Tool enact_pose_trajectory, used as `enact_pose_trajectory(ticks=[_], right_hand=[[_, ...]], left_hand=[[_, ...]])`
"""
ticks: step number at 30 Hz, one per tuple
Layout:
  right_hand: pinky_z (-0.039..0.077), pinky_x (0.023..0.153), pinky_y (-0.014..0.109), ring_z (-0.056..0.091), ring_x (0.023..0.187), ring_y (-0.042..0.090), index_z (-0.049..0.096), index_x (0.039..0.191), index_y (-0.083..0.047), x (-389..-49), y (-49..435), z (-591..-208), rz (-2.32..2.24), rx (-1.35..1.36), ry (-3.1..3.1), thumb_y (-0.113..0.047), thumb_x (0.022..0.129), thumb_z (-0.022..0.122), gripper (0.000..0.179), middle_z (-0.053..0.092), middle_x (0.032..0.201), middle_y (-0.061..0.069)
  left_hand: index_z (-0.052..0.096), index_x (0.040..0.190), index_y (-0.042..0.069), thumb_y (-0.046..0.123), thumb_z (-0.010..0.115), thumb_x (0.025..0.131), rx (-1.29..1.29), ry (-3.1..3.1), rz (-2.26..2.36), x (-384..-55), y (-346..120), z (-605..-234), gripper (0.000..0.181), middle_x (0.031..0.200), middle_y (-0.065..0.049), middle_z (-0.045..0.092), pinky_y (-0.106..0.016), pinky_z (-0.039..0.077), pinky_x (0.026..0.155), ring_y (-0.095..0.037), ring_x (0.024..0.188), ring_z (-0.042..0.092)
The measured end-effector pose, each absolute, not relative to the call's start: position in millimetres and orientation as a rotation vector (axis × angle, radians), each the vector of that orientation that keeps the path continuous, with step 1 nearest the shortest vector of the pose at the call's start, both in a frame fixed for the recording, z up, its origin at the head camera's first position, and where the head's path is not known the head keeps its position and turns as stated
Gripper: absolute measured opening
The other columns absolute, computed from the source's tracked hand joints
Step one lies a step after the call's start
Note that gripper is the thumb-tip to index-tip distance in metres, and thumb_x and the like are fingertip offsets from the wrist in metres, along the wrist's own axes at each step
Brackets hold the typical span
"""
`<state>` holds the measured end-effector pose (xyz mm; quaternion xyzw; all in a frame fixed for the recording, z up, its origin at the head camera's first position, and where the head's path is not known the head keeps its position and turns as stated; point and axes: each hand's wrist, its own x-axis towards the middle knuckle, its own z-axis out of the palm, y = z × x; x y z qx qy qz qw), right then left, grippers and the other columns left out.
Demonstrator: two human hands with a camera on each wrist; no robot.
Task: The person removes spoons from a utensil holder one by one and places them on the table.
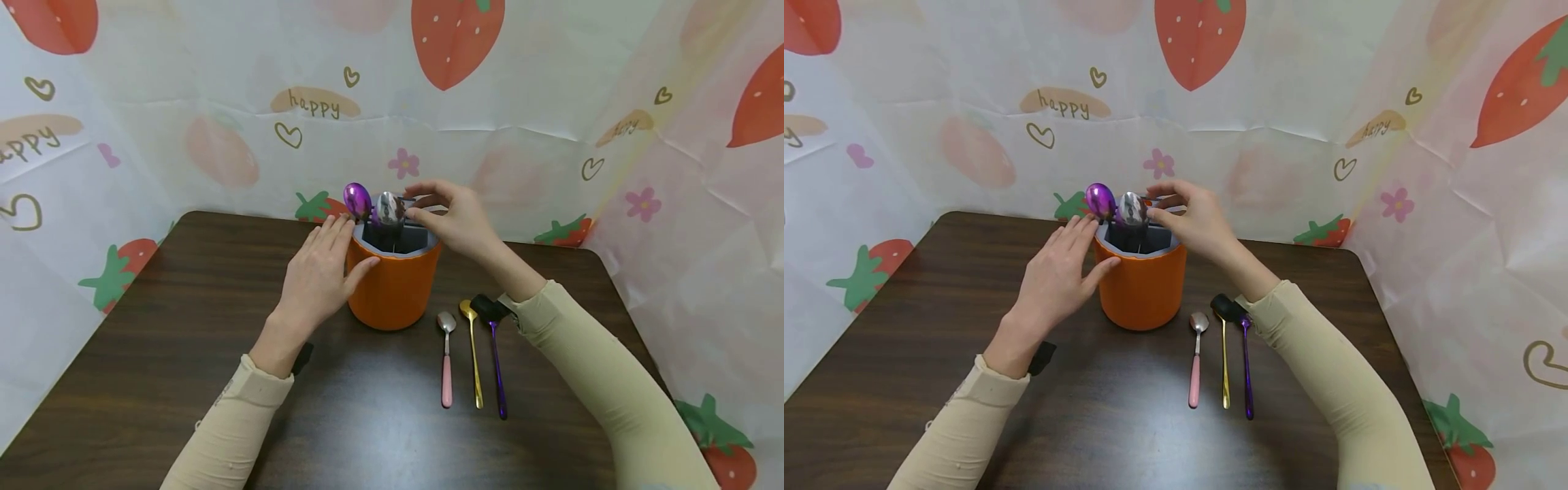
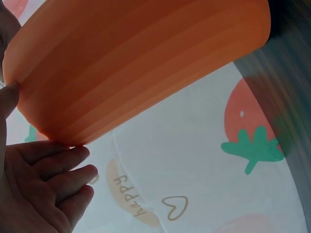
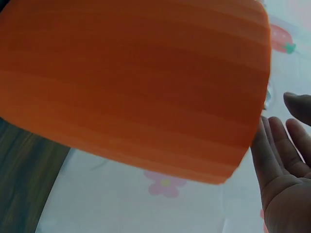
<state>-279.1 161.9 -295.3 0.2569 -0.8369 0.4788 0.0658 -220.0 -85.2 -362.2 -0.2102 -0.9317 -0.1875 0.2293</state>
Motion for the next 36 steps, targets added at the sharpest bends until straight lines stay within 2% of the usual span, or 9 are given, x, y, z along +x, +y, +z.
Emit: enact_pose_trajectory(ticks=[18, 23, 30, 36], right_hand=[[0.062, 0.085, 0.036, 0.072, 0.102, 0.022, 0.071, 0.129, -0.008, -289.3, 141.0, -293.1, 1.315, 0.774, -2.631, -0.013, 0.096, 0.076, 0.033, 0.074, 0.115, 0.008], [0.063, 0.084, 0.036, 0.073, 0.101, 0.022, 0.072, 0.127, -0.007, -288.7, 140.8, -293.1, 1.326, 0.77, -2.629, -0.011, 0.095, 0.077, 0.032, 0.074, 0.114, 0.009], [0.063, 0.082, 0.036, 0.072, 0.101, 0.023, 0.073, 0.125, -0.007, -286.4, 143.4, -292.9, 1.349, 0.742, -2.619, -0.011, 0.095, 0.078, 0.031, 0.067, 0.119, 0.009], [0.062, 0.081, 0.034, 0.071, 0.099, 0.023, 0.074, 0.123, -0.007, -282.8, 145.3, -291.3, 1.383, 0.718, -2.597, -0.01, 0.093, 0.079, 0.03, 0.068, 0.115, 0.01]], left_hand=[[0.048, 0.152, -0.003, 0.052, 0.064, 0.101, -0.588, -2.538, -0.517, -222.1, -86.1, -363.6, 0.077, 0.156, -0.023, 0.049, -0.049, 0.03, 0.124, -0.037, 0.149, 0.041], [0.048, 0.152, -0.003, 0.052, 0.064, 0.1, -0.59, -2.536, -0.522, -221.3, -86.3, -363.7, 0.077, 0.156, -0.023, 0.049, -0.049, 0.03, 0.124, -0.038, 0.149, 0.042], [0.049, 0.151, -0.003, 0.052, 0.065, 0.1, -0.585, -2.535, -0.519, -221.1, -86.4, -363.7, 0.076, 0.155, -0.023, 0.05, -0.049, 0.03, 0.124, -0.038, 0.148, 0.042], [0.049, 0.152, -0.003, 0.052, 0.064, 0.101, -0.585, -2.542, -0.517, -221.2, -86.0, -363.5, 0.076, 0.155, -0.023, 0.05, -0.049, 0.03, 0.124, -0.038, 0.148, 0.042]])
